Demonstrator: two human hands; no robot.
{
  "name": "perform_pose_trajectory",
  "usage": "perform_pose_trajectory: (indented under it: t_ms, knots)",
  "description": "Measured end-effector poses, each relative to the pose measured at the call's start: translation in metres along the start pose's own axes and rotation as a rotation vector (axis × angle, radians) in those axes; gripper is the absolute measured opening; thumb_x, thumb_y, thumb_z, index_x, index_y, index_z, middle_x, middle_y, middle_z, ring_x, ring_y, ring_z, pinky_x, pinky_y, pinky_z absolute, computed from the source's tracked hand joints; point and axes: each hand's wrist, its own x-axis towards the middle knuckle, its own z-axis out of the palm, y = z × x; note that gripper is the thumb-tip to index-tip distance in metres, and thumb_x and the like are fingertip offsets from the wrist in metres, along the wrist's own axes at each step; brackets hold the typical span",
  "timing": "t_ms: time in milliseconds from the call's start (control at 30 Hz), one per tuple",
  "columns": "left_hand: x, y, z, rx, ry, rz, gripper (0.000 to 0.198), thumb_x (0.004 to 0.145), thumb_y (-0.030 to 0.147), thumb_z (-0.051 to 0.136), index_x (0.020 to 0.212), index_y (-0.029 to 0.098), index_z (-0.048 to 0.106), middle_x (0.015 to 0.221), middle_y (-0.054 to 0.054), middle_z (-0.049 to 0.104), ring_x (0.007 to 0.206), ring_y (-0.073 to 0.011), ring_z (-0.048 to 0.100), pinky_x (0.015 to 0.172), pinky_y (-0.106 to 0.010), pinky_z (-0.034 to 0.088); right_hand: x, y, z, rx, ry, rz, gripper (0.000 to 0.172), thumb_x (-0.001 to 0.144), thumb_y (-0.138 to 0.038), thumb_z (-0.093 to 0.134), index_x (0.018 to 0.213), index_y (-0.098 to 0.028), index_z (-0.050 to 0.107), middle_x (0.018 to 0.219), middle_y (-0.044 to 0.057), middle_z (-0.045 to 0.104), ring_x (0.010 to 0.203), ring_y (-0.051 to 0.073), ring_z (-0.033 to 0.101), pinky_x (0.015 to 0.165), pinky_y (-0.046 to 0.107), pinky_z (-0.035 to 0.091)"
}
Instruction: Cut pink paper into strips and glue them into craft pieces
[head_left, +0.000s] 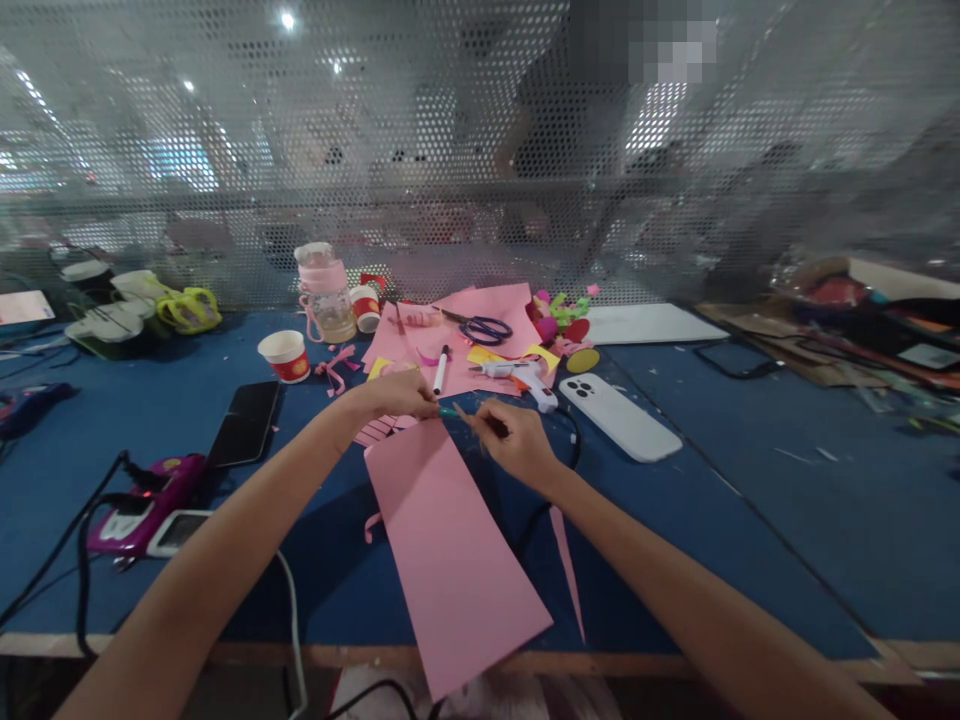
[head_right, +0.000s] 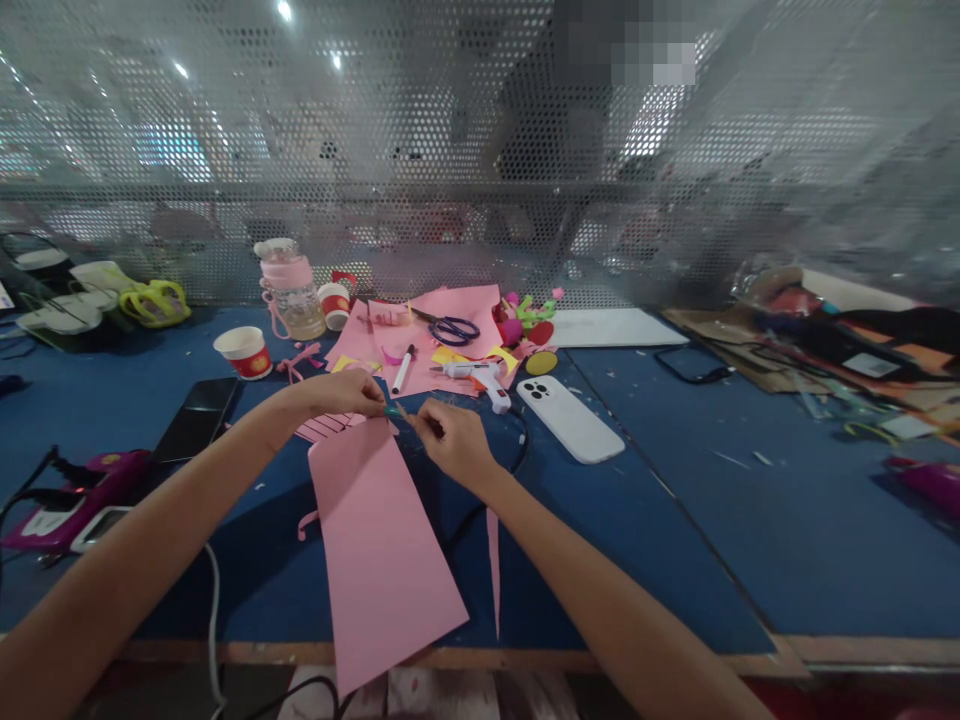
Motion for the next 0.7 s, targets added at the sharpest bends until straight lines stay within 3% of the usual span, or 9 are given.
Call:
perform_pose_trajectory:
  t_ms: [433, 700]
  knots:
    - [-0.0016, -0.0010, -0.0012, -0.164, -0.038, 0.005, 0.015, 0.058, 0.024, 0.060, 0.048, 0.013, 0.057, 0.044, 0.004, 0.044, 0.048, -0.0071, 0.037, 0.051, -0.021, 0.030, -0.0005, -0.0003, -0.0001, 0.005, -0.016, 0.040, 0.028, 0.079, -0.031, 0.048, 0.054, -0.021, 0.042, 0.044, -0.003, 0.048, 0.041, 0.009, 0.044, 0.044, 0.022, 0.032]
    - [-0.0008, -0.0024, -0.0007, -0.120, -0.052, 0.018, 0.020, 0.059, 0.026, 0.057, 0.045, 0.013, 0.051, 0.042, 0.005, 0.037, 0.044, -0.0065, 0.031, 0.046, -0.022, 0.024, -0.0010, -0.0002, 0.0000, -0.004, -0.013, 0.034, 0.027, 0.079, -0.030, 0.048, 0.054, -0.020, 0.042, 0.044, -0.003, 0.047, 0.041, 0.010, 0.044, 0.044, 0.022, 0.031]
